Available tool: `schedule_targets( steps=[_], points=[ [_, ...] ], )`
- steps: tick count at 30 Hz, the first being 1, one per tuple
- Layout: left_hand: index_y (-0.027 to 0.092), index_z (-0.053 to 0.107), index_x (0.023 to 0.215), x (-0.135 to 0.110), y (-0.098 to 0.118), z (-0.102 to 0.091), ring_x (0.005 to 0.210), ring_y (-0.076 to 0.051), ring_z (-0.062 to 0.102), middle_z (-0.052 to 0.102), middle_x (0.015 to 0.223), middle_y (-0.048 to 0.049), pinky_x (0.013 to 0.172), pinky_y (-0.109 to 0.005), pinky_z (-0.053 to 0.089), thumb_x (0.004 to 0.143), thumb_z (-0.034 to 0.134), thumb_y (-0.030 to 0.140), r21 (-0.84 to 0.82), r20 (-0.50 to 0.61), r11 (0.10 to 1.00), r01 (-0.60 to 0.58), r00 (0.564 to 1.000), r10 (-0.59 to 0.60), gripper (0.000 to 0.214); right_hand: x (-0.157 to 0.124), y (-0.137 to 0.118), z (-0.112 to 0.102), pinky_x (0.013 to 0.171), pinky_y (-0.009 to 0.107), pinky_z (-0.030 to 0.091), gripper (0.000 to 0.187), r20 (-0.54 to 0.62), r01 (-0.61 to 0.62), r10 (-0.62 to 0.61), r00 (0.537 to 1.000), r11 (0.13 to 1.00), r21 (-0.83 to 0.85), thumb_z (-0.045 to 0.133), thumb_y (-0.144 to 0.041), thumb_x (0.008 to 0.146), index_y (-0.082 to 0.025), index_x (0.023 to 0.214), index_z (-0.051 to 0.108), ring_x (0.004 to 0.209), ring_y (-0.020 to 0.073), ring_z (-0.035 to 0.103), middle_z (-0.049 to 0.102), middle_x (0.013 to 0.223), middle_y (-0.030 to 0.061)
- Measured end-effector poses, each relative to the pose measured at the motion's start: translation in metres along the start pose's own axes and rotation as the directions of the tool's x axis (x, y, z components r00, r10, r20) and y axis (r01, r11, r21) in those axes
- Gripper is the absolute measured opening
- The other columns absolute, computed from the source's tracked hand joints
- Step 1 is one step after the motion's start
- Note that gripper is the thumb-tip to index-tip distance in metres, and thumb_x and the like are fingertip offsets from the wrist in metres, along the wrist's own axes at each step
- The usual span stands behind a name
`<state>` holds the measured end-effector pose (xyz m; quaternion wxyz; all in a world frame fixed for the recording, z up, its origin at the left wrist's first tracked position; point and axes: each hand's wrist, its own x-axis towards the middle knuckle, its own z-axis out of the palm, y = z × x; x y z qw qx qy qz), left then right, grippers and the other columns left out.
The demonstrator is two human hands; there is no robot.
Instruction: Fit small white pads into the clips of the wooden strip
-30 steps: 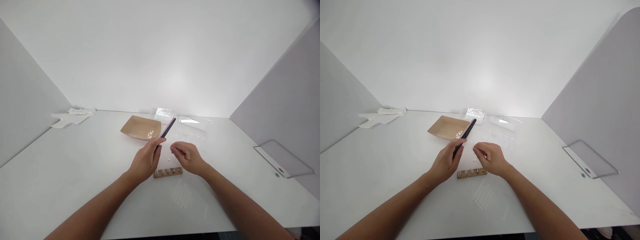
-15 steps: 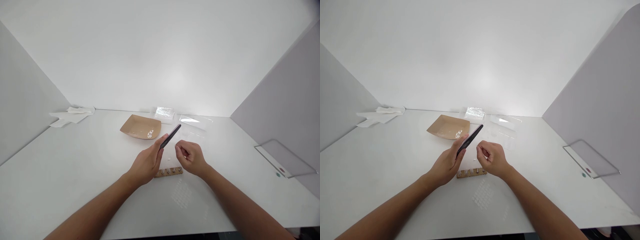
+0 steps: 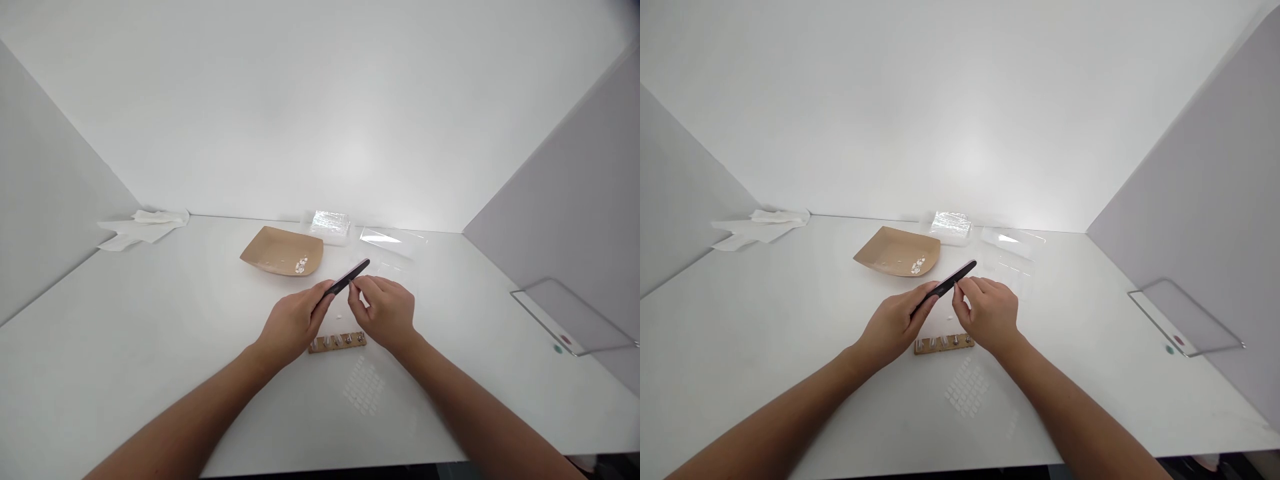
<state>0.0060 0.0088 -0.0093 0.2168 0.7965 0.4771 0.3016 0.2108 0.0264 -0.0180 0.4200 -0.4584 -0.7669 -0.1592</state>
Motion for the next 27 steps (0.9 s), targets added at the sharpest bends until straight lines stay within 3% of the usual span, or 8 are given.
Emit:
schedule_targets(
  steps=[7,15,24,27],
  points=[
    [0.023,0.066,0.110,0.001,0.003,-0.002,0.056,-0.013,0.041,0.051,0.066,0.0044,0.055,-0.023,0.034,0.109,0.042,0.036,0.023,-0.087,0.999,-0.025,0.996,0.027,0.027,0.000,0.007,-0.003,0.053,0.027,0.021,0.039,0.020,0.071,-0.071,0.997,0.997,-0.029,0.060,-0.022,0.098,-0.018,0.062,0.046,0.051,0.0089,0.034,0.044,0.052,-0.0059],
    [0.024,0.070,0.110,0.001,0.003,-0.004,0.055,-0.012,0.035,0.047,0.063,0.0051,0.054,-0.023,0.029,0.108,0.046,0.034,0.075,-0.112,0.995,-0.059,0.992,0.067,0.026,0.000,-0.002,-0.004,0.052,0.027,0.022,0.034,0.102,-0.007,0.007,0.995,1.000,0.001,0.054,-0.023,0.102,-0.019,0.069,0.049,0.052,0.0094,0.039,0.049,0.055,-0.0049],
    [0.029,0.072,0.128,-0.001,-0.002,-0.003,0.056,-0.012,0.045,0.056,0.064,0.0033,0.056,-0.023,0.033,0.110,0.044,0.041,0.155,-0.125,0.987,-0.043,0.990,0.063,0.035,-0.001,-0.001,-0.006,0.054,0.029,0.024,0.036,0.127,0.010,-0.010,0.992,1.000,0.000,0.052,-0.021,0.104,-0.020,0.068,0.052,0.056,0.0119,0.043,0.054,0.058,-0.0014],
    [0.031,0.072,0.131,-0.002,-0.002,0.000,0.060,-0.013,0.055,0.064,0.067,0.0026,0.058,-0.023,0.040,0.110,0.046,0.039,0.125,-0.135,0.992,-0.011,0.990,0.028,0.034,-0.002,0.002,-0.005,0.053,0.028,0.025,0.037,0.141,-0.006,0.006,0.990,1.000,-0.001,0.052,-0.023,0.105,-0.019,0.068,0.054,0.055,0.0115,0.043,0.056,0.058,-0.0013]
  ],
)
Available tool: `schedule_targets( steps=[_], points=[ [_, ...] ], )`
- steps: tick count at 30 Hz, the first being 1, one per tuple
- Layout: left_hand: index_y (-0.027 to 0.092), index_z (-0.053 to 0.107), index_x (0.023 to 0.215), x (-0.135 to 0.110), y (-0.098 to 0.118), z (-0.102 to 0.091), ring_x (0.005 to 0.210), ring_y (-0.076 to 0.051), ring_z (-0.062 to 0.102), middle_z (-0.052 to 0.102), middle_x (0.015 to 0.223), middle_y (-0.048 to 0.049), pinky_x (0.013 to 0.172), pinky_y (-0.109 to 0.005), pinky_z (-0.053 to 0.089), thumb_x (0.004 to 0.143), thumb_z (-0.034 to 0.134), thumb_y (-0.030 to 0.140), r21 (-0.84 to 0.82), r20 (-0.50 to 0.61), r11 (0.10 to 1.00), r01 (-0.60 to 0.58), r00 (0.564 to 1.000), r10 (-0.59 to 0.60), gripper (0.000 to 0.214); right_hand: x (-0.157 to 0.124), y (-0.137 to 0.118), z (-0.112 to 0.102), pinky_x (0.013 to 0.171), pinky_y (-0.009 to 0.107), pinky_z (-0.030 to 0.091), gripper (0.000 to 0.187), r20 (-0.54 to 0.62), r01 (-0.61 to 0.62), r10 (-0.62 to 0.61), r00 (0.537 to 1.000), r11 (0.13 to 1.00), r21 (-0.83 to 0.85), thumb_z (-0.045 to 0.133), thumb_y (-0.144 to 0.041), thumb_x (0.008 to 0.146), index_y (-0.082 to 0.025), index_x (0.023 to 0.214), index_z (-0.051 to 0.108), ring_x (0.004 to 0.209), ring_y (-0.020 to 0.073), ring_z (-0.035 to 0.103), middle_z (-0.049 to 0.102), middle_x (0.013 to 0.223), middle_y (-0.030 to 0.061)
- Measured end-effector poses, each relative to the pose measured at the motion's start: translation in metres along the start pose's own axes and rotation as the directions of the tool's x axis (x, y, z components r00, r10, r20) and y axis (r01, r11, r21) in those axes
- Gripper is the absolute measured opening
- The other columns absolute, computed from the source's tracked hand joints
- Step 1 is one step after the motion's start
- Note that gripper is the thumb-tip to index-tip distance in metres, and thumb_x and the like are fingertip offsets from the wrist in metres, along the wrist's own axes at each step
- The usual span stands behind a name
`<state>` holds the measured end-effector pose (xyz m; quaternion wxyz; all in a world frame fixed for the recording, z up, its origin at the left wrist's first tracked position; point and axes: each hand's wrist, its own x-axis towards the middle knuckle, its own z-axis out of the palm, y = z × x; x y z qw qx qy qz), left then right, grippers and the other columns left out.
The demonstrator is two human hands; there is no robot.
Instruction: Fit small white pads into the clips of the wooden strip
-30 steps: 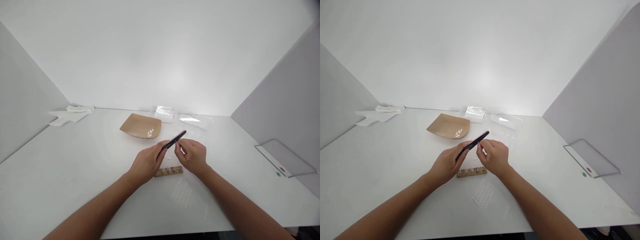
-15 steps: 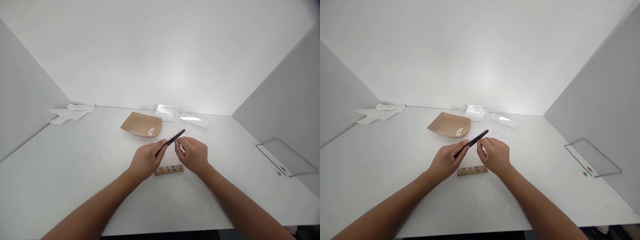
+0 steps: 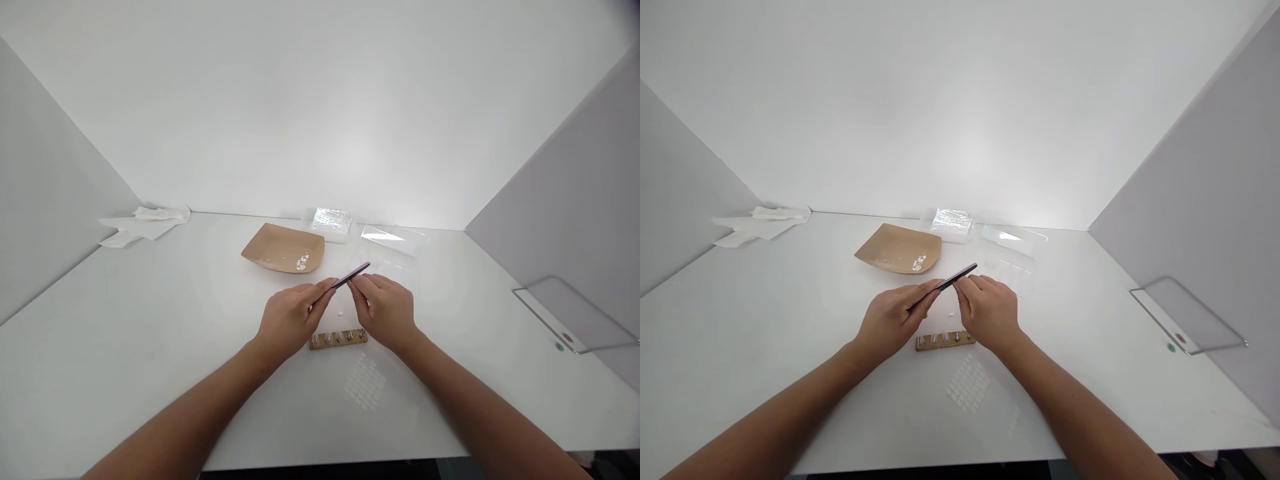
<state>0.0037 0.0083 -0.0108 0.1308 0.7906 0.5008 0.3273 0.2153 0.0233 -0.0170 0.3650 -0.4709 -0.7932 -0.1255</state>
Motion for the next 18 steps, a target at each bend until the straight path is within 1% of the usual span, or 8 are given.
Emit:
schedule_targets(
  steps=[2,4,6,7,8,10,15,18],
  points=[
    [0.032,0.072,0.132,0.000,0.000,0.002,0.072,-0.015,0.066,0.073,0.079,0.0008,0.069,-0.025,0.050,0.110,0.048,0.037,-0.091,-0.019,0.996,0.014,1.000,-0.016,0.033,0.000,0.002,0.000,0.053,0.028,0.024,0.038,-0.011,-0.010,0.010,1.000,1.000,-0.008,0.053,-0.023,0.105,-0.019,0.067,0.054,0.055,0.0113,0.043,0.056,0.057,-0.0015],
    [0.031,0.074,0.130,0.001,0.000,0.003,0.097,-0.018,0.072,0.079,0.106,-0.0023,0.087,-0.030,0.057,0.108,0.051,0.036,-0.191,-0.045,0.982,-0.002,0.999,-0.007,0.031,0.001,0.003,-0.001,0.052,0.028,0.023,0.038,-0.026,-0.017,0.017,1.000,1.000,-0.021,0.054,-0.024,0.105,-0.019,0.067,0.053,0.054,0.0112,0.043,0.055,0.057,-0.0018],
    [0.029,0.075,0.126,0.003,0.000,0.003,0.116,-0.021,0.070,0.074,0.129,-0.0041,0.098,-0.032,0.057,0.108,0.053,0.034,-0.258,-0.059,0.965,-0.035,0.998,0.020,0.030,0.001,0.004,-0.001,0.052,0.028,0.023,0.038,-0.025,-0.019,0.018,1.000,1.000,-0.023,0.055,-0.024,0.104,-0.019,0.067,0.054,0.054,0.0110,0.043,0.056,0.057,-0.0021],
    [0.028,0.075,0.126,0.004,-0.001,0.002,0.120,-0.021,0.069,0.072,0.134,-0.0046,0.099,-0.032,0.057,0.107,0.053,0.033,-0.279,-0.059,0.959,-0.052,0.998,0.037,0.029,0.000,0.004,0.000,0.052,0.028,0.023,0.037,-0.020,-0.019,0.019,1.000,1.000,-0.021,0.055,-0.024,0.105,-0.019,0.068,0.055,0.055,0.0110,0.044,0.056,0.057,-0.0022],
    [0.027,0.074,0.126,0.005,-0.001,0.001,0.119,-0.021,0.070,0.072,0.134,-0.0054,0.098,-0.032,0.058,0.107,0.052,0.031,-0.291,-0.049,0.954,-0.066,0.997,0.054,0.030,0.000,0.004,0.001,0.053,0.028,0.023,0.038,-0.017,-0.020,0.020,1.000,1.000,-0.018,0.055,-0.025,0.105,-0.019,0.068,0.055,0.055,0.0109,0.044,0.056,0.058,-0.0023],
    [0.024,0.072,0.126,0.006,-0.001,-0.001,0.109,-0.020,0.073,0.075,0.123,-0.0068,0.089,-0.031,0.059,0.107,0.050,0.028,-0.298,-0.003,0.953,-0.064,0.998,0.066,0.029,-0.001,0.003,0.003,0.053,0.028,0.023,0.039,-0.015,-0.019,0.019,1.000,1.000,-0.012,0.054,-0.026,0.105,-0.019,0.067,0.054,0.054,0.0107,0.044,0.056,0.057,-0.0026],
    [0.021,0.065,0.113,0.008,0.001,-0.009,0.073,-0.015,0.071,0.075,0.093,-0.0010,0.066,-0.026,0.054,0.104,0.048,0.026,-0.279,0.173,0.955,0.098,0.984,-0.050,0.019,-0.003,-0.001,0.007,0.055,0.028,0.025,0.039,-0.008,-0.011,0.011,1.000,1.000,-0.019,0.052,-0.027,0.108,-0.019,0.070,0.057,0.055,0.0107,0.047,0.059,0.060,-0.0023],
    [0.022,0.063,0.116,0.010,0.003,-0.011,0.073,-0.015,0.067,0.073,0.093,-0.0007,0.066,-0.026,0.051,0.104,0.044,0.024,-0.275,0.172,0.958,0.087,0.984,-0.040,0.023,-0.003,-0.002,0.007,0.056,0.027,0.028,0.035,0.007,-0.035,0.035,0.999,0.999,0.002,0.050,-0.028,0.109,-0.020,0.078,0.062,0.057,0.0114,0.051,0.063,0.064,-0.0015]
  ],
)
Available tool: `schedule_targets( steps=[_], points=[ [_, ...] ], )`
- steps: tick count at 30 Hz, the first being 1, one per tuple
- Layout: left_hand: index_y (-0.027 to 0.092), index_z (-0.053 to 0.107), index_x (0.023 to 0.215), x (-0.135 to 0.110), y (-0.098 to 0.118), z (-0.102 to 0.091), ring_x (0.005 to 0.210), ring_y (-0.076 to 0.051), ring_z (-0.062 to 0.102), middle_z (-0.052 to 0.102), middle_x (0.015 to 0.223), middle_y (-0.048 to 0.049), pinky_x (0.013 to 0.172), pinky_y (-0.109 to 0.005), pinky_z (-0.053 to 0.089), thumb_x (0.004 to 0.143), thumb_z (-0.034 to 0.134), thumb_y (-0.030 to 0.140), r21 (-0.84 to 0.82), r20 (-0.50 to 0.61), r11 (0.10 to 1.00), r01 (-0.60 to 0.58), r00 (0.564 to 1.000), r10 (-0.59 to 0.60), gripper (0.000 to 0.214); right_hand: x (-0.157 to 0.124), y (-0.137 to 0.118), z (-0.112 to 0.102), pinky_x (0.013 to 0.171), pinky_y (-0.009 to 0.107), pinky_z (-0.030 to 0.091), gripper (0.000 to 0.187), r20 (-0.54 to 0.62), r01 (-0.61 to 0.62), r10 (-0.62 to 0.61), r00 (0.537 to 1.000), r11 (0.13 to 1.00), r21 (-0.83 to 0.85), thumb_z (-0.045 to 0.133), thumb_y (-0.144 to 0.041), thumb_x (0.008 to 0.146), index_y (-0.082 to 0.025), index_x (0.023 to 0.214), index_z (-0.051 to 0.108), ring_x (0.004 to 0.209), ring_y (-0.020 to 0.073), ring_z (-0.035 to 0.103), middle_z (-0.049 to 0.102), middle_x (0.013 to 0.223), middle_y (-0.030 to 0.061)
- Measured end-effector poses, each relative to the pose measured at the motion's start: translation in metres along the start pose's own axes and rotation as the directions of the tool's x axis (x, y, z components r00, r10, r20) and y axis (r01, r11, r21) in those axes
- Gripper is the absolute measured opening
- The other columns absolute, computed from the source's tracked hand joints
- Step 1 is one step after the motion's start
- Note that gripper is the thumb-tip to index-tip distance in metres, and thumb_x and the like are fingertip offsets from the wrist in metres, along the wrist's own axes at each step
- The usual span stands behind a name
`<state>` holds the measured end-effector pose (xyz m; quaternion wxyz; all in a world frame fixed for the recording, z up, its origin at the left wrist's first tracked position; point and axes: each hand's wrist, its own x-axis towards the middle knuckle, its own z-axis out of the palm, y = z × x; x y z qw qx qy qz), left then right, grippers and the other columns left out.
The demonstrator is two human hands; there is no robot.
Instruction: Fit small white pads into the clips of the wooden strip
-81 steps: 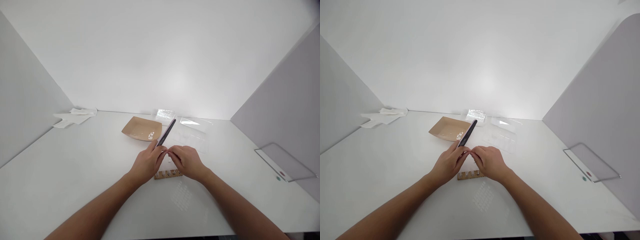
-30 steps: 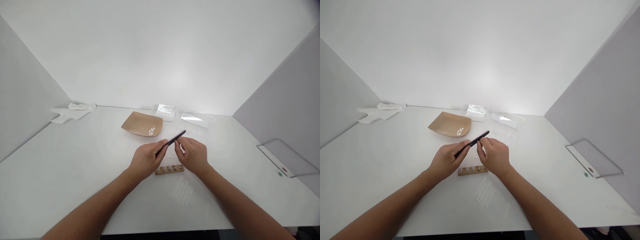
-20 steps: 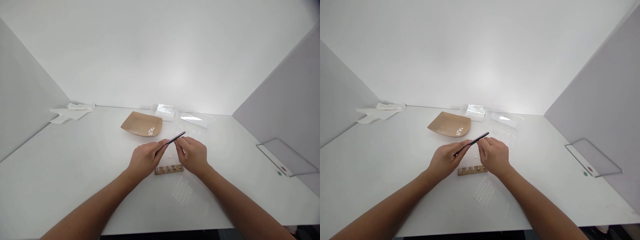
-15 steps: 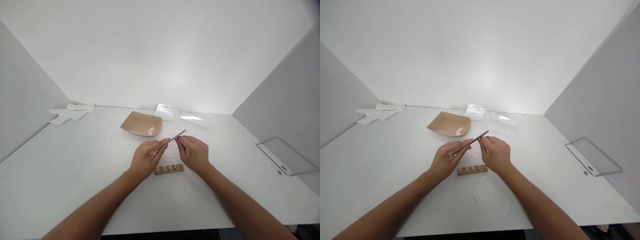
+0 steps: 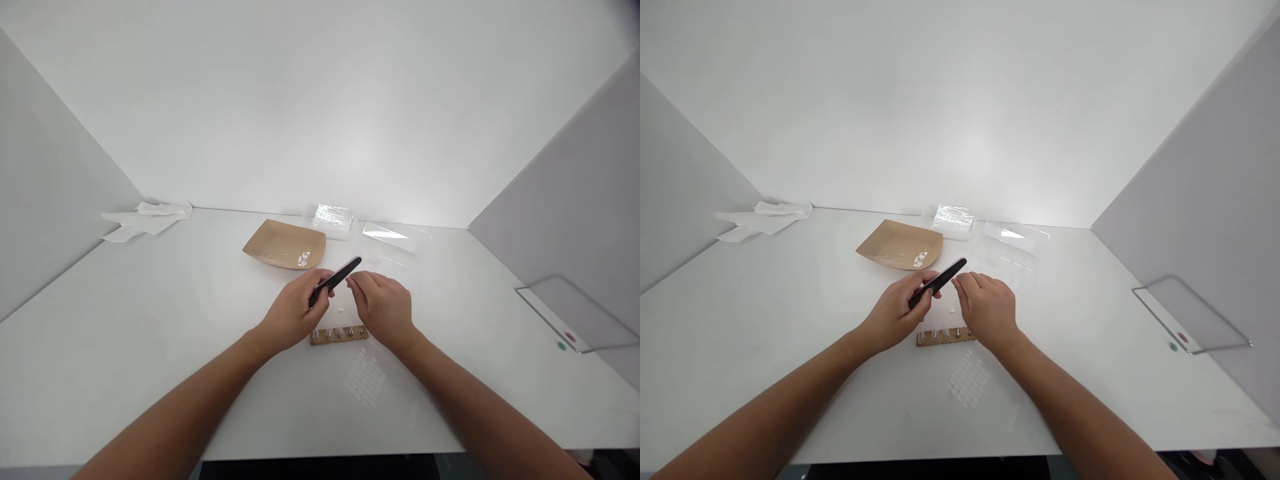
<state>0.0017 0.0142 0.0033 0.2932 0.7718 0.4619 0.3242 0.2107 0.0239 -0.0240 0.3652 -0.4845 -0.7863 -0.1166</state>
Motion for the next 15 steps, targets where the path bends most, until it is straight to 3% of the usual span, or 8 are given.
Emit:
schedule_targets(
  steps=[4,10,15],
  points=[
    [0.023,0.065,0.121,0.0016,0.0008,-0.0004,0.082,-0.018,0.066,0.072,0.095,-0.0020,0.068,-0.027,0.050,0.108,0.042,0.036,-0.003,-0.008,1.000,-0.003,1.000,0.003,0.029,-0.0019,0.0027,0.0023,0.056,0.026,0.031,0.029,0.069,-0.051,0.045,0.997,0.995,0.089,0.048,-0.030,0.111,-0.021,0.089,0.065,0.062,0.0124,0.057,0.068,0.071,-0.0008],
    [0.023,0.069,0.106,0.0024,-0.0061,0.0017,0.070,-0.015,0.065,0.070,0.085,0.0006,0.062,-0.025,0.048,0.108,0.044,0.042,-0.002,-0.013,0.998,0.055,0.998,-0.055,0.031,-0.0034,0.0067,0.0019,0.061,0.024,0.039,0.027,0.232,-0.063,0.007,0.973,0.970,0.235,0.040,-0.024,0.111,-0.020,0.100,0.064,0.065,0.0130,0.056,0.066,0.075,-0.0010],
    [0.022,0.068,0.099,0.0009,-0.0082,0.0040,0.063,-0.014,0.066,0.071,0.077,0.0018,0.059,-0.024,0.048,0.105,0.050,0.036,-0.011,-0.036,0.998,0.062,0.997,-0.063,0.024,-0.0027,0.0033,-0.0027,0.062,0.024,0.037,0.023,0.215,-0.022,-0.029,0.976,0.973,0.232,0.045,-0.023,0.108,-0.021,0.094,0.064,0.070,0.0124,0.058,0.069,0.082,0.0000]
  ],
)
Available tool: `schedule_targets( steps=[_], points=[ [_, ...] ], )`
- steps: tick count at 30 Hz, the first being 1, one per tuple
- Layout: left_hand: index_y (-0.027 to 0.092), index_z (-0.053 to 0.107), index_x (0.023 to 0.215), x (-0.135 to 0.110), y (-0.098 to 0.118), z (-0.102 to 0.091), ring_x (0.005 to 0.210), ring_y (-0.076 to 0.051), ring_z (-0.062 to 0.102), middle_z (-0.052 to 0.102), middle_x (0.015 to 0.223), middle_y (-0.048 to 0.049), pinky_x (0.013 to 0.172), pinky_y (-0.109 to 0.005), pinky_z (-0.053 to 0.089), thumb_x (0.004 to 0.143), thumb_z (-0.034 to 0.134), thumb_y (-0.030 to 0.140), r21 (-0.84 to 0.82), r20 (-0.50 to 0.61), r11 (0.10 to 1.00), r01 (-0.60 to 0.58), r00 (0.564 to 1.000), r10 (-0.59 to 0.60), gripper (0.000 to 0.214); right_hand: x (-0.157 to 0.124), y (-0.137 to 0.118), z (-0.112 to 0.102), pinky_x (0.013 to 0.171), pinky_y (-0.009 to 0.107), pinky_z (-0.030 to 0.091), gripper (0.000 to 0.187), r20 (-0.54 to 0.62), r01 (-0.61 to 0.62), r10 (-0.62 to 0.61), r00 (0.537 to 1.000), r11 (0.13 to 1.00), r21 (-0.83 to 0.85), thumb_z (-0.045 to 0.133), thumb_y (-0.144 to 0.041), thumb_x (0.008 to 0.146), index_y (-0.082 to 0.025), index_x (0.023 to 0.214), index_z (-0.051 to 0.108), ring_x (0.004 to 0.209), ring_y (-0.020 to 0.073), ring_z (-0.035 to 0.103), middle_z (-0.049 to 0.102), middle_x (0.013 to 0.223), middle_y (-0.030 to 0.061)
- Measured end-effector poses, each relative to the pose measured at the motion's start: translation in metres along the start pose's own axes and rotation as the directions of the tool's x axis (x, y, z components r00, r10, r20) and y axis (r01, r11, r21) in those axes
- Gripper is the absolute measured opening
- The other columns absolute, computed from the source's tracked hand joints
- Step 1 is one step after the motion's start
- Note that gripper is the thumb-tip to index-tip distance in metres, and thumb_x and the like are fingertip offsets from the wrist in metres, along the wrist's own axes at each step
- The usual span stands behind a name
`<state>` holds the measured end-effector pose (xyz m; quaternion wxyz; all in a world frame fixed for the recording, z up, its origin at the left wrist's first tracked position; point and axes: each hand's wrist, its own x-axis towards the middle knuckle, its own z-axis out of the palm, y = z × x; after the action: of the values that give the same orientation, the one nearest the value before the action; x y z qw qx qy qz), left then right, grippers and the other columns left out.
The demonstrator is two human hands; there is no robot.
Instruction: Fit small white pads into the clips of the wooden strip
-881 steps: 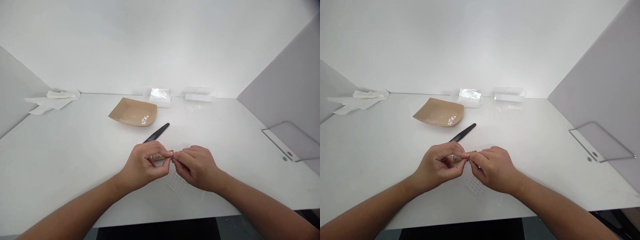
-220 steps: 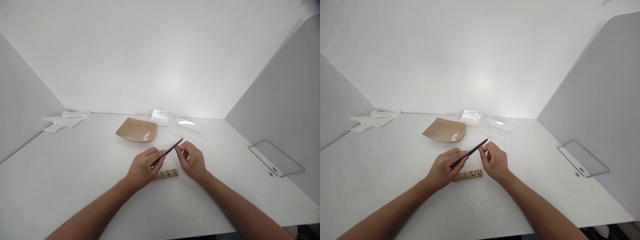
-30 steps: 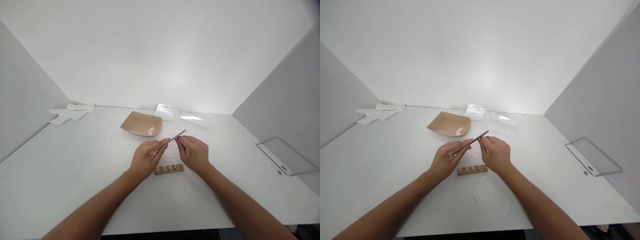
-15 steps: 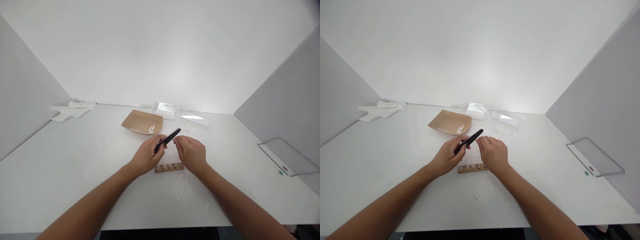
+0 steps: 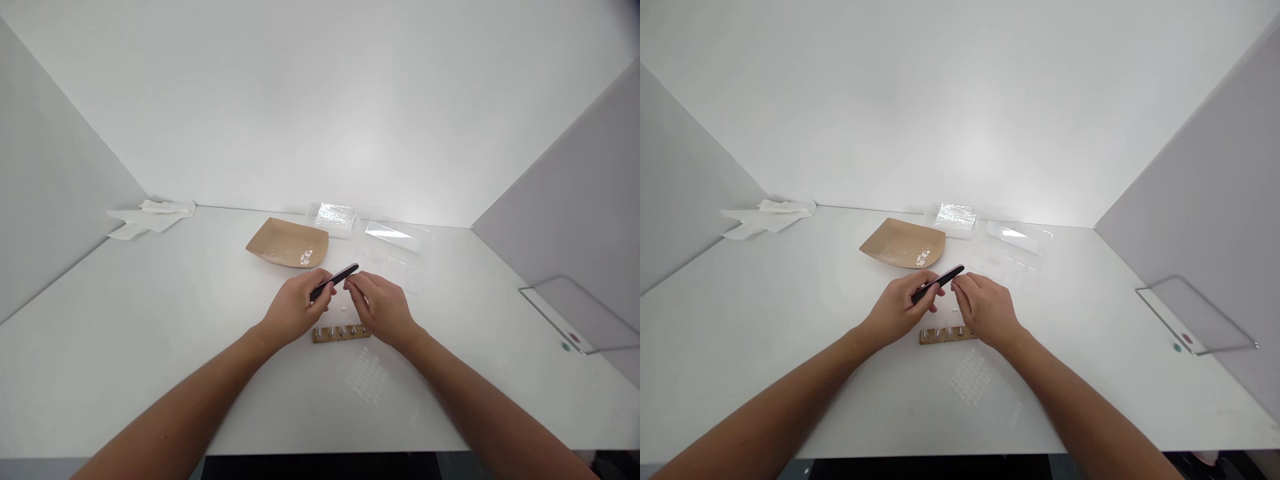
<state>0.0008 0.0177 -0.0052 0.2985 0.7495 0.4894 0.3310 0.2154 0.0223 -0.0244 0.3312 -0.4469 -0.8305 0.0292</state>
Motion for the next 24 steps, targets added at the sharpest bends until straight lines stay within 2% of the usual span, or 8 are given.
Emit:
schedule_targets(
  steps=[3,7,11,17,24],
  points=[
    [0.021,0.072,0.099,0.000,0.000,0.000,0.060,-0.013,0.067,0.071,0.077,0.0011,0.055,-0.023,0.049,0.104,0.054,0.040,-0.003,-0.019,1.000,-0.014,1.000,0.014,0.026,0.000,-0.003,0.000,0.056,0.025,0.031,0.028,-0.069,-0.021,0.019,0.997,0.999,-0.026,0.048,-0.025,0.107,-0.021,0.081,0.060,0.059,0.0112,0.050,0.061,0.065,-0.0026],
    [0.024,0.078,0.106,0.000,0.000,-0.002,0.055,-0.010,0.065,0.074,0.085,0.0013,0.058,-0.022,0.052,0.105,0.054,0.044,-0.027,-0.013,1.000,-0.017,1.000,0.016,0.031,-0.001,-0.007,0.003,0.052,0.027,0.023,0.038,-0.193,-0.073,0.051,0.980,0.991,-0.108,0.051,-0.028,0.106,-0.021,0.070,0.055,0.049,0.0103,0.038,0.047,0.051,-0.0051],
    [0.025,0.079,0.106,0.000,-0.001,-0.002,0.058,-0.011,0.068,0.071,0.077,0.0020,0.060,-0.022,0.052,0.106,0.053,0.041,-0.006,-0.015,0.999,-0.047,0.999,0.047,0.031,-0.001,-0.013,0.006,0.053,0.028,0.022,0.039,-0.245,-0.088,0.039,0.969,0.978,-0.190,0.053,-0.026,0.104,-0.020,0.066,0.051,0.051,0.0108,0.040,0.051,0.053,-0.0036],
    [0.021,0.078,0.098,-0.001,-0.003,-0.001,0.066,-0.016,0.071,0.071,0.073,-0.0013,0.058,-0.023,0.049,0.107,0.050,0.040,0.067,-0.017,0.990,-0.128,0.992,0.129,0.035,0.000,-0.019,0.015,0.055,0.029,0.025,0.037,-0.261,-0.110,0.056,0.964,0.974,-0.196,0.052,-0.025,0.104,-0.020,0.067,0.051,0.057,0.0119,0.044,0.055,0.058,-0.0018],
    [0.021,0.075,0.090,0.000,-0.006,0.000,0.060,-0.015,0.064,0.066,0.067,-0.0013,0.056,-0.024,0.043,0.108,0.045,0.043,0.189,-0.050,0.964,-0.185,0.979,0.197,0.041,0.006,-0.013,0.016,0.055,0.029,0.022,0.037,-0.283,-0.115,0.051,0.958,0.970,-0.213,0.051,-0.023,0.103,-0.020,0.066,0.048,0.055,0.0115,0.040,0.052,0.057,-0.0026]
  ],
)
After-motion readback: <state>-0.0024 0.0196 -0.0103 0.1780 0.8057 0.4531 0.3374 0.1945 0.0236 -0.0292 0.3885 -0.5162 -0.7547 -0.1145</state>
